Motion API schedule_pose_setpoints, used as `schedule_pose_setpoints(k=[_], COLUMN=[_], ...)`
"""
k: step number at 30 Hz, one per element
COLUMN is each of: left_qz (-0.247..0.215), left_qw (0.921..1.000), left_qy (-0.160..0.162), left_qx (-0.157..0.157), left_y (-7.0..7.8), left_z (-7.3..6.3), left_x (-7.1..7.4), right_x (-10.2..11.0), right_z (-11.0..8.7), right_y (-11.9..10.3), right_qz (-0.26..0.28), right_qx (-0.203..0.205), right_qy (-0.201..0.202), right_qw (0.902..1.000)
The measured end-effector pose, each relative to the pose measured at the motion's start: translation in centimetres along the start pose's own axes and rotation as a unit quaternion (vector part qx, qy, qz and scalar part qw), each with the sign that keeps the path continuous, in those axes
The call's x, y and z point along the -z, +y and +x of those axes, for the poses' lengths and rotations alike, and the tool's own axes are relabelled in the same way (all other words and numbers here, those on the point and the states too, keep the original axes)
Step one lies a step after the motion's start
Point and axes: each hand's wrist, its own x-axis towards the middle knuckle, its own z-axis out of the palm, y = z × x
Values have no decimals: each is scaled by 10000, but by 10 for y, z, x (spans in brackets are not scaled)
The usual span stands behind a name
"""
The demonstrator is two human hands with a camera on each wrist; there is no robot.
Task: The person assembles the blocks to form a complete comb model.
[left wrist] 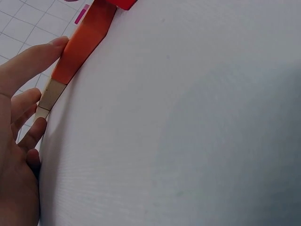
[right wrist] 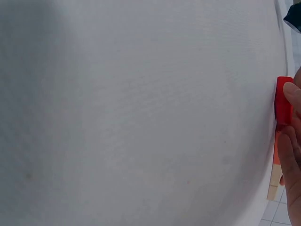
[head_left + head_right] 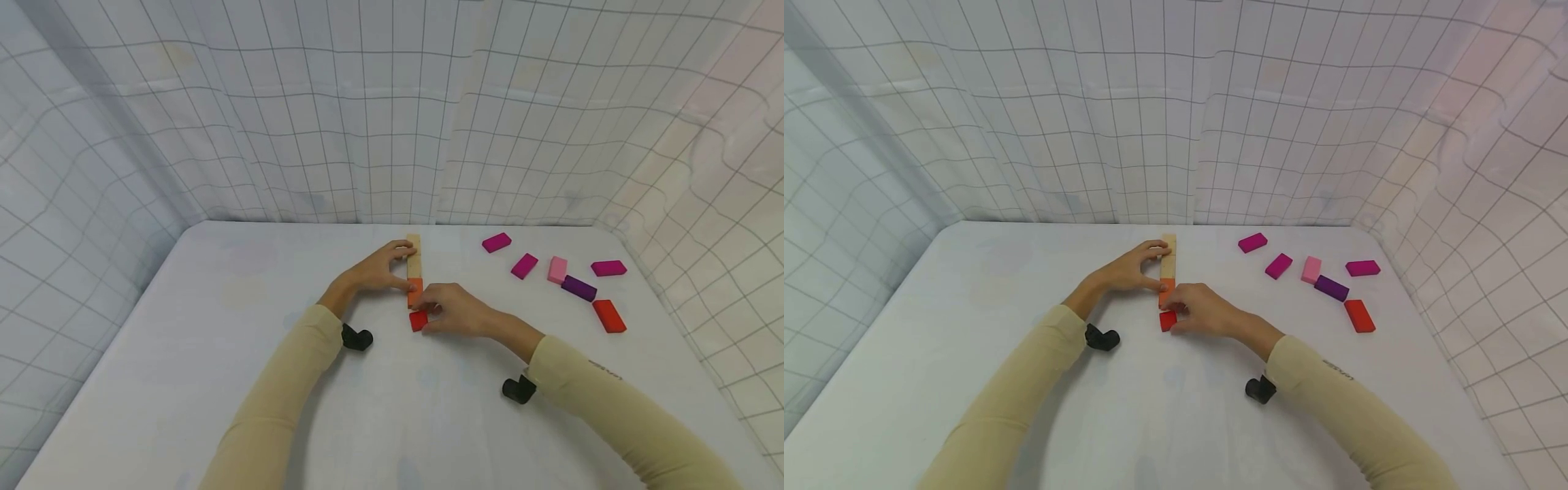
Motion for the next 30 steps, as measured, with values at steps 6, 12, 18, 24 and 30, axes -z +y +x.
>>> schedule_pose_setpoints(k=[6,12,18,24,30], left_qz=[-60,-36,-64,-64,22], left_qw=[10000,10000,10000,10000,10000], left_qy=[12,14,-3,7,26], left_qx=[13,27,45,35,38], left_y=[2,1,2,1,-2], left_z=[0,-1,-1,-1,0], left_x=[0,1,0,1,-1], right_x=[2,2,-2,-3,-4], right_z=[-4,-6,-4,-1,0], right_y=[0,1,2,1,-1], right_qz=[-369,-527,-713,-835,-983], right_qx=[-2,154,245,217,253], right_qy=[56,-39,181,316,428], right_qw=[9993,9985,9970,9958,9939])
